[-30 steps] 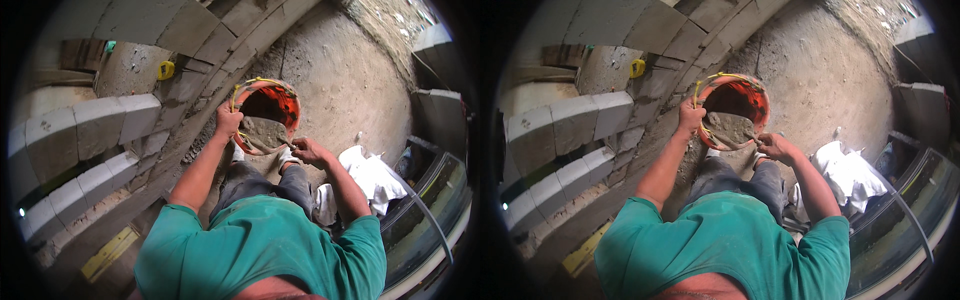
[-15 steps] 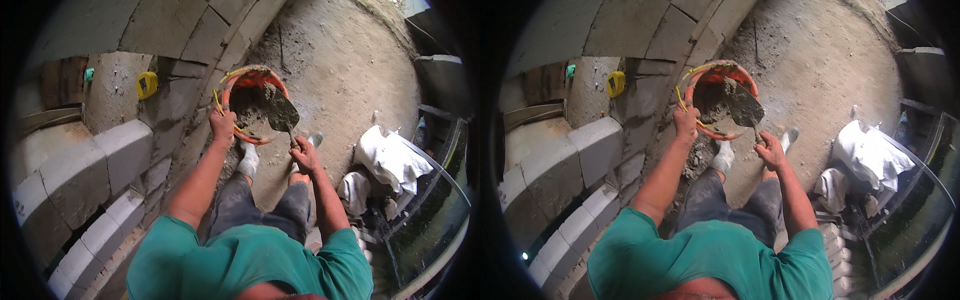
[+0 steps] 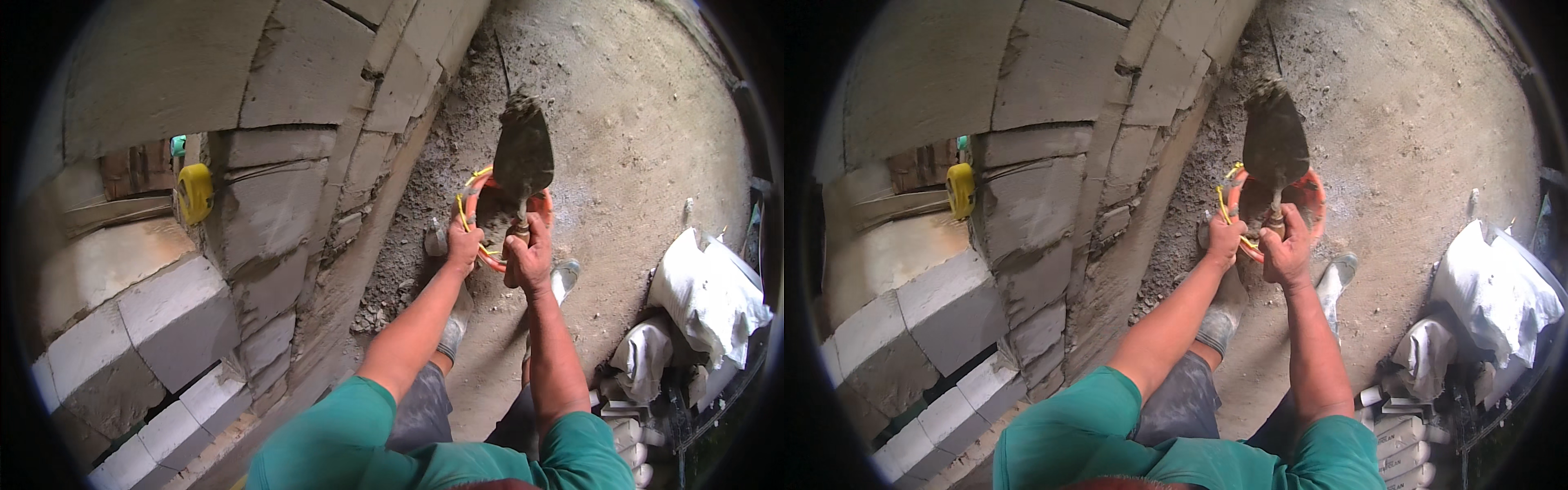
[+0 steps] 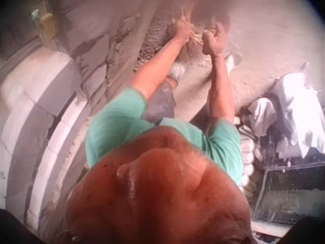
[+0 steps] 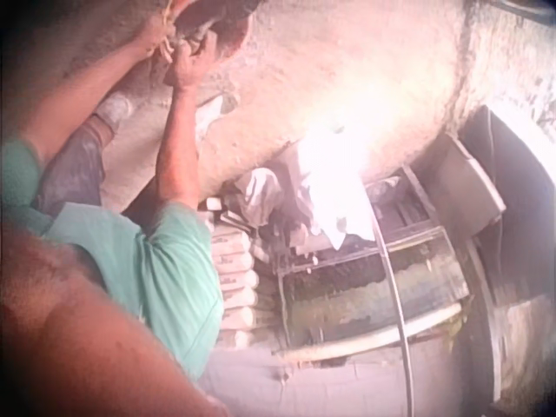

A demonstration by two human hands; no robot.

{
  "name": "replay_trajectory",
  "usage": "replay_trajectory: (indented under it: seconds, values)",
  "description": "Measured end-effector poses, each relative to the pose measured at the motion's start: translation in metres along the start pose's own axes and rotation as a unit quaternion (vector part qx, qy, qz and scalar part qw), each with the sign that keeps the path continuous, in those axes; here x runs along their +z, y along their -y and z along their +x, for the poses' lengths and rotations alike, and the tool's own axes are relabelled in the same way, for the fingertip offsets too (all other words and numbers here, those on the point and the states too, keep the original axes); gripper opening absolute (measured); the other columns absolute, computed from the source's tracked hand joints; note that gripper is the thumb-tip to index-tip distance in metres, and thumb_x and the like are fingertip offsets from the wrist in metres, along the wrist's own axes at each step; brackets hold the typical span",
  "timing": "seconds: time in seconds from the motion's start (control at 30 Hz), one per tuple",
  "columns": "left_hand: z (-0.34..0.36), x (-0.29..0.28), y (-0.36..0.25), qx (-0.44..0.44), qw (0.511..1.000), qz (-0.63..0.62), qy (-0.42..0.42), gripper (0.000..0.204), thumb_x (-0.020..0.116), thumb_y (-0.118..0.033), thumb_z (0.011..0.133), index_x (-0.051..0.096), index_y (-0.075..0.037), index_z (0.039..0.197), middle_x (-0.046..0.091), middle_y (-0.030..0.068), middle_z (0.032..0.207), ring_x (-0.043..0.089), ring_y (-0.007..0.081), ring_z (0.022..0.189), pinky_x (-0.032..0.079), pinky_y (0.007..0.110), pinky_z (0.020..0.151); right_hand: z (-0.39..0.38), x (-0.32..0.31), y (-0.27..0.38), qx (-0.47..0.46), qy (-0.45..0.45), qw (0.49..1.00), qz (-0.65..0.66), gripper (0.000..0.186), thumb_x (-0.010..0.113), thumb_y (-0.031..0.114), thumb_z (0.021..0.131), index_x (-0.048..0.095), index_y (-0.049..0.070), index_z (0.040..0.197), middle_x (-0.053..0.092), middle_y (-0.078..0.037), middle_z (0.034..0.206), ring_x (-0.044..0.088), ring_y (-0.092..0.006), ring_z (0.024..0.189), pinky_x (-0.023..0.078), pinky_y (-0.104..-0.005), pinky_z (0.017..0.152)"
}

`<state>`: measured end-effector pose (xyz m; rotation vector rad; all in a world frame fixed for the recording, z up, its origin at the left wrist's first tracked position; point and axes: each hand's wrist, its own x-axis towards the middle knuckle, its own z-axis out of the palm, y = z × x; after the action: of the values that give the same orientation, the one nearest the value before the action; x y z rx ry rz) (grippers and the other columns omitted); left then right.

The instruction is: The person scoops cement from a bucket with a trowel and applies it to the joints of a concrete block wall. They repeatedly smooth the cement into the gaps between the blocks.

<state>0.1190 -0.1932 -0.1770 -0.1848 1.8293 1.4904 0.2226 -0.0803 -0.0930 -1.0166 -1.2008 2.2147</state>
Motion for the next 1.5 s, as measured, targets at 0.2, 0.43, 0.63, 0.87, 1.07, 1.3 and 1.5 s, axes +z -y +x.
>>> replay_trajectory:
  seconds: [0.2, 0.43, 0.63, 0.87, 1.07, 1.3, 1.5]
  values:
    - [0.026, -0.03, 0.043, 0.007, 0.993, 0.11, -0.037, 0.027, 0.06, -0.001, 0.074, 0.058, -0.004, 0.1, 0.055, 0.0028, 0.084, 0.054, 0.0145, 0.073, 0.047, 0.031, 0.068, 0.018, -0.002, -0.009, -0.066, -0.068, 0.995, 0.035, 0.03, 0.06, 0.002, 0.083, 0.052, 0.001, 0.112, 0.055, -0.001, 0.09, 0.054, -0.0072, 0.066, 0.046, -0.0222, 0.057]
    - [0.033, -0.134, 0.034, -0.118, 0.938, 0.305, -0.119, 0.062, 0.074, -0.015, 0.078, 0.047, 0.003, 0.132, 0.061, 0.0238, 0.12, 0.062, 0.0356, 0.112, 0.048, 0.042, 0.095, 0.025, 0.039, 0.025, -0.156, -0.144, 0.973, 0.094, 0.028, 0.062, 0.006, 0.086, 0.05, 0.001, 0.111, 0.057, -0.006, 0.087, 0.058, -0.011, 0.072, 0.051, -0.0259, 0.064]
    - [-0.132, -0.192, 0.014, 0.003, 0.869, 0.493, 0.046, 0.078, 0.069, -0.026, 0.088, 0.028, 0.0, 0.149, 0.042, 0.0281, 0.144, 0.041, 0.0452, 0.132, 0.033, 0.049, 0.111, 0.044, 0.105, 0.042, -0.231, -0.281, 0.913, 0.185, 0.029, 0.058, -0.003, 0.093, 0.043, 0.009, 0.115, 0.054, -0.005, 0.096, 0.059, -0.0148, 0.08, 0.055, -0.0319, 0.076]
    - [-0.297, -0.197, -0.043, -0.053, 0.756, 0.63, 0.171, 0.076, 0.068, -0.038, 0.086, 0.038, -0.004, 0.146, 0.044, 0.0214, 0.144, 0.039, 0.0408, 0.133, 0.033, 0.051, 0.111, 0.114, 0.209, -0.005, -0.238, -0.198, 0.923, -0.228, 0.021, 0.058, 0.008, 0.086, 0.049, 0.004, 0.105, 0.06, -0.023, 0.085, 0.058, -0.044, 0.073, 0.05, -0.0468, 0.067]
    - [-0.285, -0.186, -0.019, -0.112, 0.735, 0.652, 0.15, 0.072, 0.064, -0.046, 0.086, 0.041, -0.01, 0.145, 0.045, 0.0173, 0.143, 0.042, 0.0385, 0.131, 0.036, 0.054, 0.107, 0.115, 0.199, -0.001, -0.079, -0.181, 0.977, -0.081, 0.029, 0.062, 0.016, 0.082, 0.046, 0.003, 0.103, 0.057, -0.022, 0.08, 0.057, -0.0426, 0.073, 0.048, -0.047, 0.068]
    - [-0.273, -0.184, -0.01, -0.133, 0.725, 0.657, 0.156, 0.066, 0.063, -0.042, 0.085, 0.043, -0.014, 0.141, 0.049, 0.016, 0.138, 0.047, 0.0377, 0.128, 0.04, 0.052, 0.104, 0.133, 0.229, 0.054, 0.104, -0.02, 0.983, 0.152, 0.026, 0.061, 0.016, 0.08, 0.046, 0.004, 0.098, 0.055, -0.013, 0.074, 0.055, -0.021, 0.052, 0.048, -0.0382, 0.046]
    - [-0.261, -0.156, -0.043, -0.164, 0.697, 0.679, 0.164, 0.063, 0.065, -0.035, 0.082, 0.044, -0.016, 0.138, 0.056, 0.0158, 0.126, 0.053, 0.0392, 0.118, 0.044, 0.052, 0.099, 0.102, 0.256, 0.077, -0.015, -0.023, 1.0, 0.004, 0.029, 0.057, 0.019, 0.08, 0.045, 0.0, 0.099, 0.056, -0.027, 0.084, 0.058, -0.0434, 0.08, 0.047, -0.0471, 0.077]
